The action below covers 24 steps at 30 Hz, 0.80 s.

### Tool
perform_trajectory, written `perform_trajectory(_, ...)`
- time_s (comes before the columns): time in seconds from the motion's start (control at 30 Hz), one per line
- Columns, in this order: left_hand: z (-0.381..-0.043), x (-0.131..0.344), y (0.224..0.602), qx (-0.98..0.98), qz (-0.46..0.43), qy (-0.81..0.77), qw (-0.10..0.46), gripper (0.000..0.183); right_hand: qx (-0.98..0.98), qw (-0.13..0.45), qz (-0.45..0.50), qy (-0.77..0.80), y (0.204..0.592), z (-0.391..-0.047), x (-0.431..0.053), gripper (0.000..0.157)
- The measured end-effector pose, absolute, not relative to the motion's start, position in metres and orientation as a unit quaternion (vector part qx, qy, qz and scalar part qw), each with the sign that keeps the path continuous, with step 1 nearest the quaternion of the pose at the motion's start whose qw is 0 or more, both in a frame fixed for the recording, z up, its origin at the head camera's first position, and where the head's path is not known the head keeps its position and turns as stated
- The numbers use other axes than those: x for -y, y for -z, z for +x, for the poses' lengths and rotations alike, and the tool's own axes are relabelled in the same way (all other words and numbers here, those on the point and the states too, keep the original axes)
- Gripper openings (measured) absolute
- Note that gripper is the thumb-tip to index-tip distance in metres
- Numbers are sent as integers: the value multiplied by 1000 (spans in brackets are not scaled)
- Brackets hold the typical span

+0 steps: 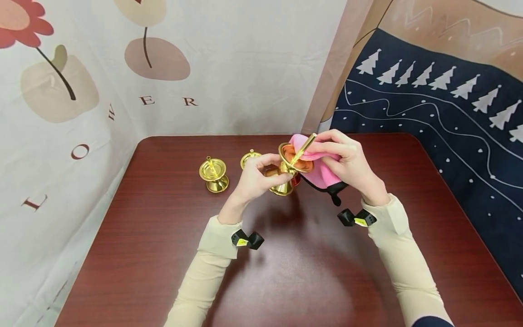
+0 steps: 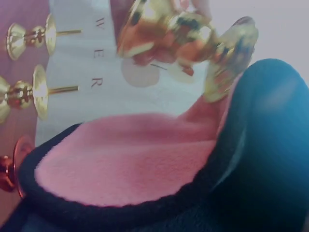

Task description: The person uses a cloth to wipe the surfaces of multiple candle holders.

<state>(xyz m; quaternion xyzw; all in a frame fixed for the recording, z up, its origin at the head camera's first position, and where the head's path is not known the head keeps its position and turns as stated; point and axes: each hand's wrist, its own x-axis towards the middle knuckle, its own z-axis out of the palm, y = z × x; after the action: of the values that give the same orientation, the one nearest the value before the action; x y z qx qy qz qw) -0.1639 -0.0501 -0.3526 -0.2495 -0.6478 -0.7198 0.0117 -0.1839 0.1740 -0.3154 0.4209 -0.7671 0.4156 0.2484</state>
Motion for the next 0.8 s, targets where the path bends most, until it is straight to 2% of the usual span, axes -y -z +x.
perform_trajectory(0.17, -167, 48, 357, 655, -213, 722, 61, 30, 798, 223, 356, -432, 314, -168, -174, 29)
perform_trajectory(0.33, -171, 47, 357, 675, -172, 711, 102, 30, 798, 228, 295, -473, 313, -149, -166, 25)
perform_trajectory(0.63, -172, 49, 352, 674, -109, 723, 109, 30, 740, 170, 159, -631, 325, -134, -154, 23)
perform_trajectory(0.8, -169, 49, 349, 694, -124, 701, 111, 30, 727, 195, 112, -649, 327, -143, -152, 27)
